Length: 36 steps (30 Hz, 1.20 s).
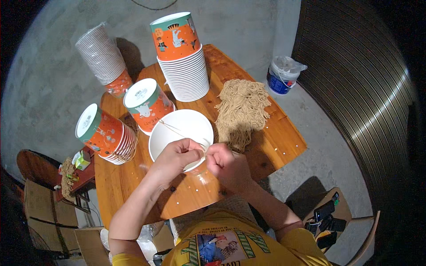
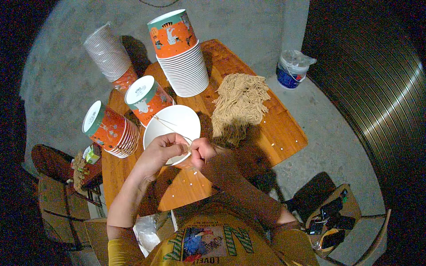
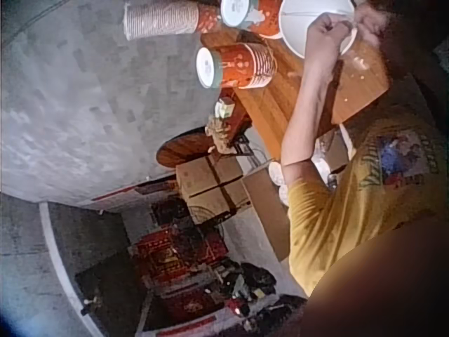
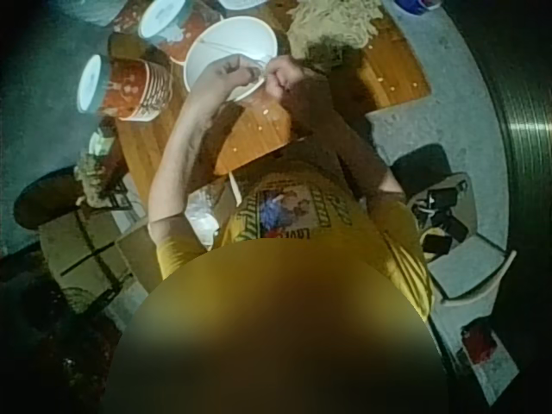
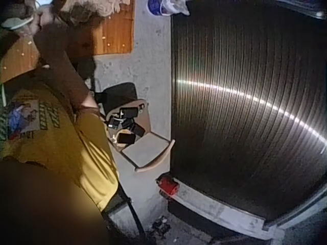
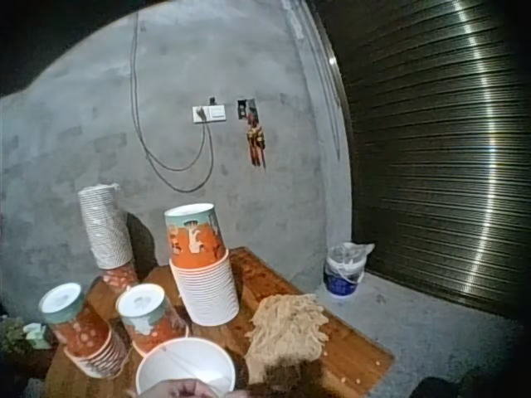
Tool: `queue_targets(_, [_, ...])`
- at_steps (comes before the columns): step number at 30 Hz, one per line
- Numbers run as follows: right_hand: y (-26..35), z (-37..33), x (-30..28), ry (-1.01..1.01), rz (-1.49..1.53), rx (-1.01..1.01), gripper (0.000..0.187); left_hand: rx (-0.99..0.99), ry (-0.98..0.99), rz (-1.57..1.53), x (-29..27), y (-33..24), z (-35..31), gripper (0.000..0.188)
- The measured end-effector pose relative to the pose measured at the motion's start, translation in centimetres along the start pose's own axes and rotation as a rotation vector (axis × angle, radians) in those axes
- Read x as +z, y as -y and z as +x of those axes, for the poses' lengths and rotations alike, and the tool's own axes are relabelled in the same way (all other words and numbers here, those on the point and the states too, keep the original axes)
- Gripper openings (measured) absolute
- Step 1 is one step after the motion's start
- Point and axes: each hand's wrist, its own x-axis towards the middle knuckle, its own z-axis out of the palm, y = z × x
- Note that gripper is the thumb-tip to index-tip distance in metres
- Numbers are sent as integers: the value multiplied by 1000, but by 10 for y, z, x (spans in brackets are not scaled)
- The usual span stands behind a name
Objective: Preparing paper cups by attaching rubber bands and stacking them on a table.
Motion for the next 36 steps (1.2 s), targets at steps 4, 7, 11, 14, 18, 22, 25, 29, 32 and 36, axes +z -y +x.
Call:
queue_targets(4, [2,1,0,-13,-14,-12,17,55,-38,28,1,3,0,10])
queue_targets(7, [5,0,-2,3,3,67,16,48,-39,12,1,2,-1,10])
queue_targets(11, [1,-2,0,-75,28,-50,15,51,-49,35,2,1,-1,11])
queue_targets(14, [3,-1,-1,-37,46,-40,14,85,-48,49,2,4,0,11])
queue_targets(18, [5,1,-2,-22,41,-17,12,81,-51,49,3,4,-1,12])
queue_targets(22, [8,2,-1,-30,53,68,7,108,-54,77,4,5,-2,12])
queue_targets(25, [7,-1,1,1,147,176,4,142,-70,135,7,4,-4,12])
queue_targets(29, [10,0,3,17,295,333,4,196,-81,208,7,7,-4,11])
queue_targets(32, [5,0,3,45,417,408,4,183,-88,185,8,5,-5,11])
queue_targets(36, [5,1,0,67,360,384,6,150,-70,177,8,4,-4,12])
